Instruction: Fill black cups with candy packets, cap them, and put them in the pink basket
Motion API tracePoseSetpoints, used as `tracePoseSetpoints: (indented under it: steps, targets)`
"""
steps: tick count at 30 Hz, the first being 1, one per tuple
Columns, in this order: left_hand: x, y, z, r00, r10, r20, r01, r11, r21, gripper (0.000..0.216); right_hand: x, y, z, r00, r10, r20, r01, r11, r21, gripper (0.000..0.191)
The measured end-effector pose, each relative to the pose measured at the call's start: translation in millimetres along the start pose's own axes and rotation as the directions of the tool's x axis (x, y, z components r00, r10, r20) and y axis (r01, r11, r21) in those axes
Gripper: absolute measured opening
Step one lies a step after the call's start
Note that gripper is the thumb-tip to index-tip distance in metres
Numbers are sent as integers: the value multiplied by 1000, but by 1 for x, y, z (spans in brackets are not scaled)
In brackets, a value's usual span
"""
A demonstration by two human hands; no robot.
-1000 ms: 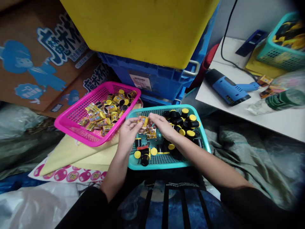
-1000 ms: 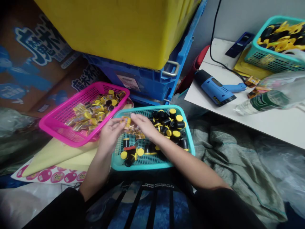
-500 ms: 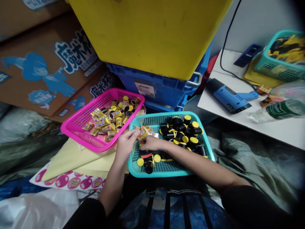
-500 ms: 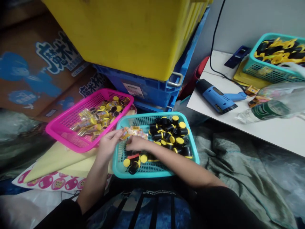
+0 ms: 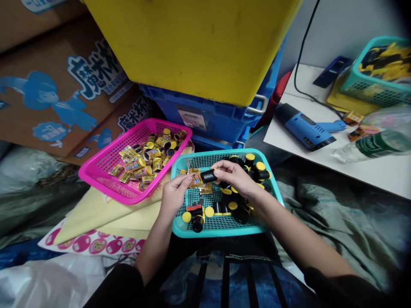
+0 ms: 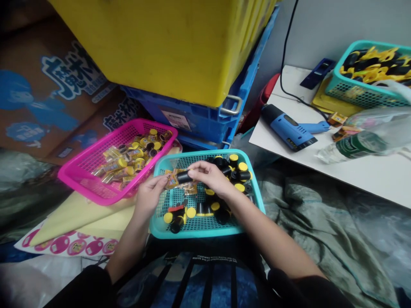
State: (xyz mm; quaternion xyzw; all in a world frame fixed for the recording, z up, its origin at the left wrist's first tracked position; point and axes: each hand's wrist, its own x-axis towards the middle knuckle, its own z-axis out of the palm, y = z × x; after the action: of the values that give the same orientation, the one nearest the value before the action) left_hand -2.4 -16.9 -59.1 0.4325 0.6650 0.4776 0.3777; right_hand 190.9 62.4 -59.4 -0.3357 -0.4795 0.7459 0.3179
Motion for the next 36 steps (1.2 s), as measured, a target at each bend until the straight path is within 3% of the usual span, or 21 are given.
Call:
tracePoseSetpoints:
  steps: [3,6,9,14,20,23,27,30,36]
  targets:
    - [0,5,1,997,41,59,-43,999,31,30,0,0,-1,998,58,9,-58,998,-31,29]
    - [1,7,3,991,-4,130,5,1000,-7,33,0,4,-1,997,77,18,-77,997,-30,30]
    - [1,10,6,980,-33,195,46,997,-65,35,0,14,3,1000,17,21,-16,999,-28,33]
    - [-4,15,8,985,25,172,-9,996,-94,37,-2,30,13,996,-72,49,67,994,91,34]
    - [-8,18,10,987,42,156,-16,986,-164,28,-3,36,27,974,-215,-67,222,965,139,32]
    - [-10,20,15,991,61,120,-38,982,-186,32,-5,35,34,992,-119,27,104,941,321,29]
    - [-13,22,21,991,92,92,-73,979,-190,29,-8,34,43,981,1,196,-100,863,496,41]
    - [-15,23,23,990,118,77,-104,982,-159,28,-8,37,46,984,-4,178,-92,843,530,41]
    - [-17,20,23,993,109,55,-101,986,-131,26,-5,43,47,992,-28,123,-31,890,455,43]
